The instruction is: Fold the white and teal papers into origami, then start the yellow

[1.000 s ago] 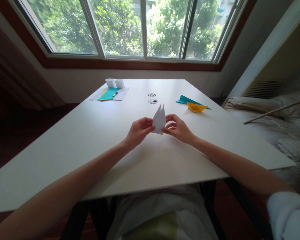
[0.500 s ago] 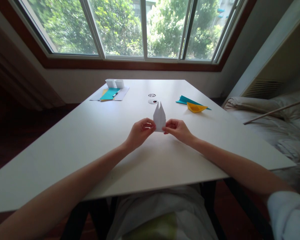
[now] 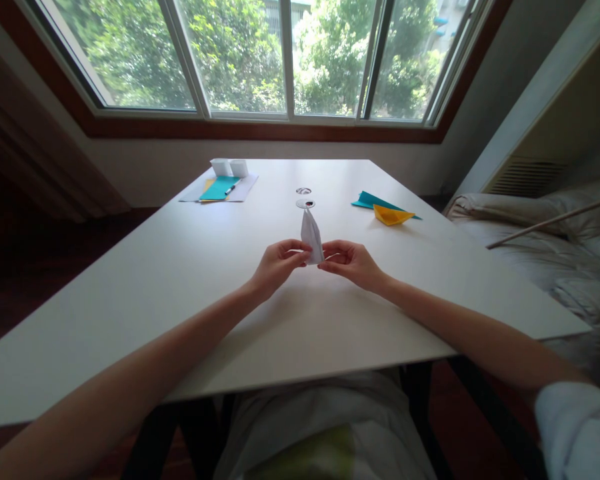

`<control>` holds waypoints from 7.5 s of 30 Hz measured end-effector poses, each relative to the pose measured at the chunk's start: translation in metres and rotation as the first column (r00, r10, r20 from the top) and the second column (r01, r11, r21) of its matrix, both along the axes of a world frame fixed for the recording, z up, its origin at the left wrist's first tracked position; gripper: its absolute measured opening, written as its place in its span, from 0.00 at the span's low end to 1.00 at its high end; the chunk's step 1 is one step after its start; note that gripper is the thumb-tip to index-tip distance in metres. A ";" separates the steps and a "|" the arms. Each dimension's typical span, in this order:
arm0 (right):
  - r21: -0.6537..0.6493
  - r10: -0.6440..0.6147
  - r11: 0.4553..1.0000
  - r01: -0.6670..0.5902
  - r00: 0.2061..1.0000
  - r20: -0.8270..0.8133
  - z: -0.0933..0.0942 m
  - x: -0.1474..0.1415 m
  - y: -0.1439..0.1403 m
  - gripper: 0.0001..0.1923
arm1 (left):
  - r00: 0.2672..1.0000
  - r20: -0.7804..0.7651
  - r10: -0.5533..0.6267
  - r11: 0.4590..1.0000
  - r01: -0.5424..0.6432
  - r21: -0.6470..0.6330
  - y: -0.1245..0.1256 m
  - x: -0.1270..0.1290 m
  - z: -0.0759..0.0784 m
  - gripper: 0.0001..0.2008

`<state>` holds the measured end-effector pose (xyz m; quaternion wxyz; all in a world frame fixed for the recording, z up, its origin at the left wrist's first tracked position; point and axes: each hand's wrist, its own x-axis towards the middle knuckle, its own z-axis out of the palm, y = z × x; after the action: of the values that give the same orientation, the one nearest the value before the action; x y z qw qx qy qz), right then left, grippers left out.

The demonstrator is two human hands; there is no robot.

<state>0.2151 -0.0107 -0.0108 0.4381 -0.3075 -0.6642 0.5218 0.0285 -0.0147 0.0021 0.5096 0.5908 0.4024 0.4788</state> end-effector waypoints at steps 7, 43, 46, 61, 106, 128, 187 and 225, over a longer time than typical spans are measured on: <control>0.087 -0.064 0.994 0.059 0.997 0.051 -0.001 -0.003 -0.003 0.20 | 0.998 -0.030 -0.055 0.999 0.055 0.001 -0.002 -0.001 0.001 0.15; 0.307 -0.108 0.951 0.037 0.969 0.221 0.003 0.005 0.001 0.07 | 0.986 -0.160 -0.049 0.943 0.098 0.318 -0.004 -0.001 -0.003 0.16; 0.589 -0.225 0.808 0.021 0.935 0.275 0.005 0.008 -0.002 0.04 | 0.952 -0.303 0.041 0.866 0.118 0.487 -0.007 -0.004 -0.004 0.16; 0.862 -0.361 0.500 -0.079 0.886 0.290 0.005 0.018 0.004 0.05 | 0.849 -0.473 0.234 0.526 0.299 0.796 -0.007 -0.012 -0.002 0.10; 0.436 -0.288 0.900 -0.007 0.741 0.607 -0.004 0.012 0.011 0.09 | 0.593 -0.795 0.132 0.947 0.160 0.277 0.004 -0.009 -0.006 0.10; 0.464 -0.266 0.886 -0.020 0.796 0.543 -0.006 0.010 0.011 0.04 | 0.615 -0.725 0.311 0.804 0.237 0.546 0.008 -0.013 -0.019 0.07; 0.470 -0.245 0.863 -0.186 0.659 0.711 0.007 0.015 -0.001 0.11 | 0.922 -0.387 -0.018 0.986 0.080 0.146 -0.002 -0.003 -0.011 0.20; 0.583 -0.154 0.699 -0.414 0.708 0.689 0.011 0.025 0.003 0.11 | 0.581 -0.807 0.111 0.654 0.569 0.499 0.003 -0.023 0.003 0.11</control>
<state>0.2401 -0.0073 0.0003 0.1974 -0.2365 -0.9454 0.1061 0.0053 -0.0121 0.0051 0.0699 0.9368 0.2714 0.2096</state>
